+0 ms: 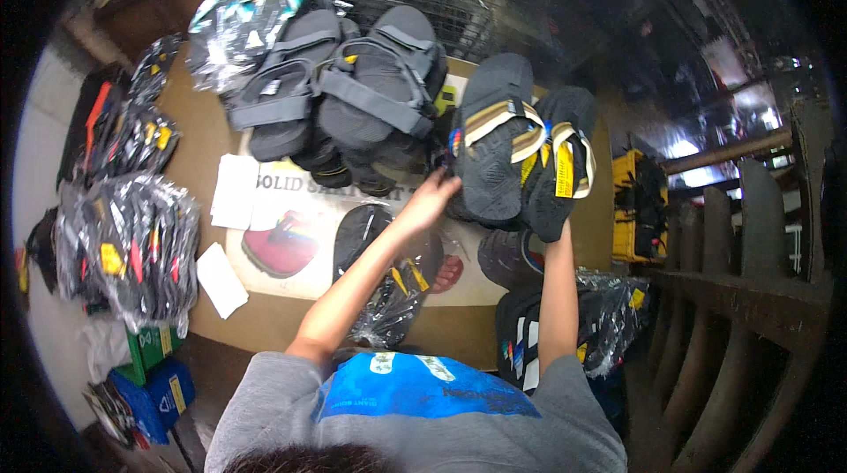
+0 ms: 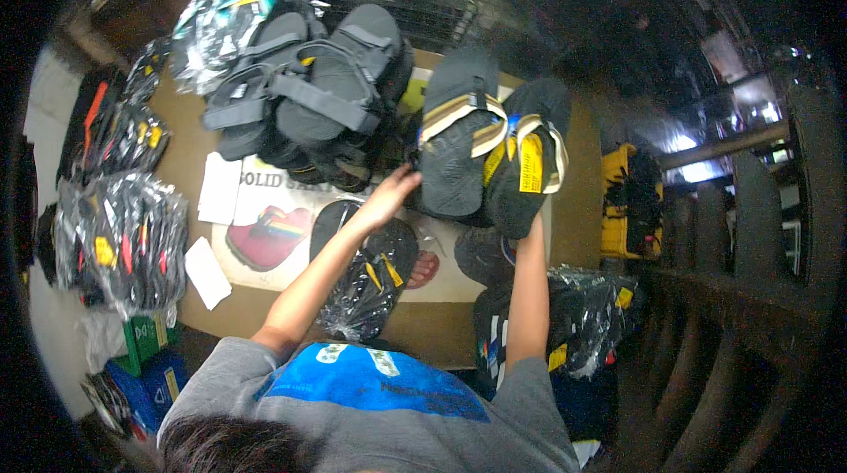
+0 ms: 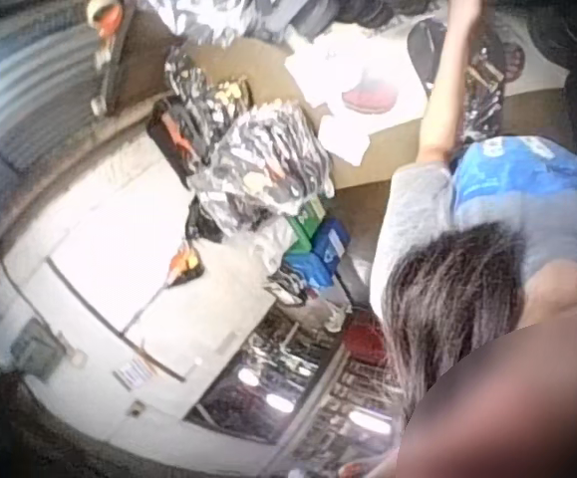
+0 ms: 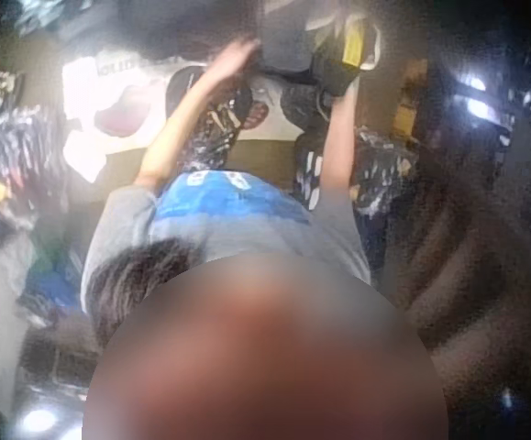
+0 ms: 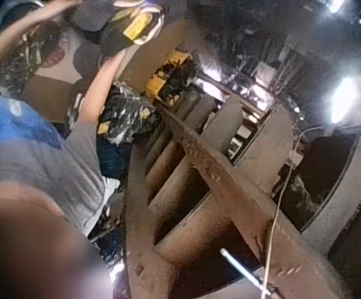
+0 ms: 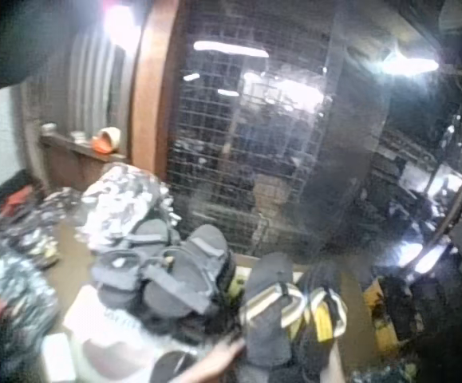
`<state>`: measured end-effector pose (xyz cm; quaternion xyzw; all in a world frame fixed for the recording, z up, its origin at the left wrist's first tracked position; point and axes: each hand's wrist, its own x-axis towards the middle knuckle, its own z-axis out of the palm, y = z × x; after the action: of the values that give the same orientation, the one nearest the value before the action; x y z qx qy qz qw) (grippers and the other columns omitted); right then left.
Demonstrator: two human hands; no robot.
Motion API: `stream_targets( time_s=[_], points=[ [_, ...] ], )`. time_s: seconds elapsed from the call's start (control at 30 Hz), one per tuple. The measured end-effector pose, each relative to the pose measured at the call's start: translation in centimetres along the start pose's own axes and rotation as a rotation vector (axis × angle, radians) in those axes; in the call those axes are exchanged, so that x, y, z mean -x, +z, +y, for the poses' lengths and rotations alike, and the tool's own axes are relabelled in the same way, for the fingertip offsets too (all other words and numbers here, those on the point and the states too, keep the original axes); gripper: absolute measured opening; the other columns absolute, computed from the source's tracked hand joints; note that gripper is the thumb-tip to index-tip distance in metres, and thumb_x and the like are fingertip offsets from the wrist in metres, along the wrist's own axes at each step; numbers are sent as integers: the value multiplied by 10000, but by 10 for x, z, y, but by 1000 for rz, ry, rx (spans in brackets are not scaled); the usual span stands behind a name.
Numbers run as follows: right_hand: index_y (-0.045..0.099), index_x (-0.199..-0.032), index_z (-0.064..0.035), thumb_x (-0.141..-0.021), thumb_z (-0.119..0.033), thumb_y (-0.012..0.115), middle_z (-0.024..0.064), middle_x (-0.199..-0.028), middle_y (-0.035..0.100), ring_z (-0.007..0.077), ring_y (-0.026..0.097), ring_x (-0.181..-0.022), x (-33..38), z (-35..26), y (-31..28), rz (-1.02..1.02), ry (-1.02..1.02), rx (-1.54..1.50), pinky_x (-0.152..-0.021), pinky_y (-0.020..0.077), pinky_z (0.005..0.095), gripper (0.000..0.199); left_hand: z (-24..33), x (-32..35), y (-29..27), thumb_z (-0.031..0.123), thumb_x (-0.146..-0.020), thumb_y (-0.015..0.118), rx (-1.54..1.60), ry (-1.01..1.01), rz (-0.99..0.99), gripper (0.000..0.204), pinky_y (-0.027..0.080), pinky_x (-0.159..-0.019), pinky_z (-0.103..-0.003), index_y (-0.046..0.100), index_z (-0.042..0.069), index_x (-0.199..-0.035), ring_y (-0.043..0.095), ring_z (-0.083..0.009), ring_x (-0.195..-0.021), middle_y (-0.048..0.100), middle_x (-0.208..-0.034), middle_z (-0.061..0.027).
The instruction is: The person unpacks flip-flops and sandals from plastic bags, removes tags, and arranges them on a table. They handle multiple pairs, placing some in neat rows and others in piles while continuing to unpack additional items.
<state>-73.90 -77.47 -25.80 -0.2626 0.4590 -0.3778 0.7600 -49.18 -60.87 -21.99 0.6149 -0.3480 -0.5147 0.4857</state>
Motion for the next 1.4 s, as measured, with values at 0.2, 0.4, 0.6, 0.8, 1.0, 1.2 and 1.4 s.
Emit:
stream_targets(
  time_s=[0.2, 0.4, 0.6, 0.8, 1.0, 1.2, 1.4],
  points=[
    [315, -1342, -72, -830, -581, 413, 169, -1339, 347, 294, 347, -1223, 11, -12, 4, 90, -118, -20, -1012, 265, 481, 728, 103, 74, -127, 369, -676, 696, -1010, 873, 758, 499, 364, -890, -449, 560, 149, -1103, 479, -345, -986, 540, -1062, -185],
    [284, -1356, -97, -827, -436, 464, 172, -1411, 229, 333, 246, -1285, 101, -9, -2, 450, -419, 116, -1018, 130, 544, 654, 127, 46, -174, 676, -597, 631, -1219, 390, 310, 782, 386, -903, -448, 427, 323, -1264, 513, -384, -1059, 541, -1077, -248],
    [462, -1221, -101, -843, -367, 507, 85, -1212, 463, 235, 419, -1116, 201, 33, 20, 337, -580, 337, -947, 261, 429, 464, 151, 57, -153, 557, -603, 696, -1123, 531, 308, 662, 445, -809, -391, 543, 65, -1018, 581, -321, -925, 606, -953, -173],
    [539, -1146, -93, -885, -276, 511, 28, -1068, 556, 131, 528, -944, 292, 59, 18, 283, -586, 468, -814, 373, 297, 319, 163, 181, -138, 427, -572, 758, -933, 740, 327, 514, 468, -671, -387, 554, 46, -849, 619, -317, -725, 618, -747, -171],
    [551, -1113, -38, -887, -237, 511, 59, -1052, 586, 124, 553, -898, 306, 42, 75, 155, -641, 476, -786, 399, 252, 305, 82, 295, -115, 355, -555, 822, -650, 684, 28, 502, 463, -613, -333, 508, 41, -789, 582, -227, -652, 579, -719, -103],
    [584, -1072, -9, -839, -214, 589, 74, -965, 612, 135, 543, -891, 253, 41, 229, -472, -813, 983, -792, 414, 242, 311, -64, 270, -70, 457, -643, 719, -774, 678, 165, 438, 480, -533, -352, 540, 91, -801, 592, -243, -595, 558, -662, -82],
    [425, -1290, -201, -711, -601, 559, 300, -1187, 456, 409, 408, -1155, 141, 94, 361, 68, -626, 1726, -967, 307, 491, 716, -179, 224, -68, 340, -666, 705, -972, 377, -143, 481, 487, -646, -398, 503, 153, -1060, 541, -313, -915, 507, -995, -172]
  ],
)
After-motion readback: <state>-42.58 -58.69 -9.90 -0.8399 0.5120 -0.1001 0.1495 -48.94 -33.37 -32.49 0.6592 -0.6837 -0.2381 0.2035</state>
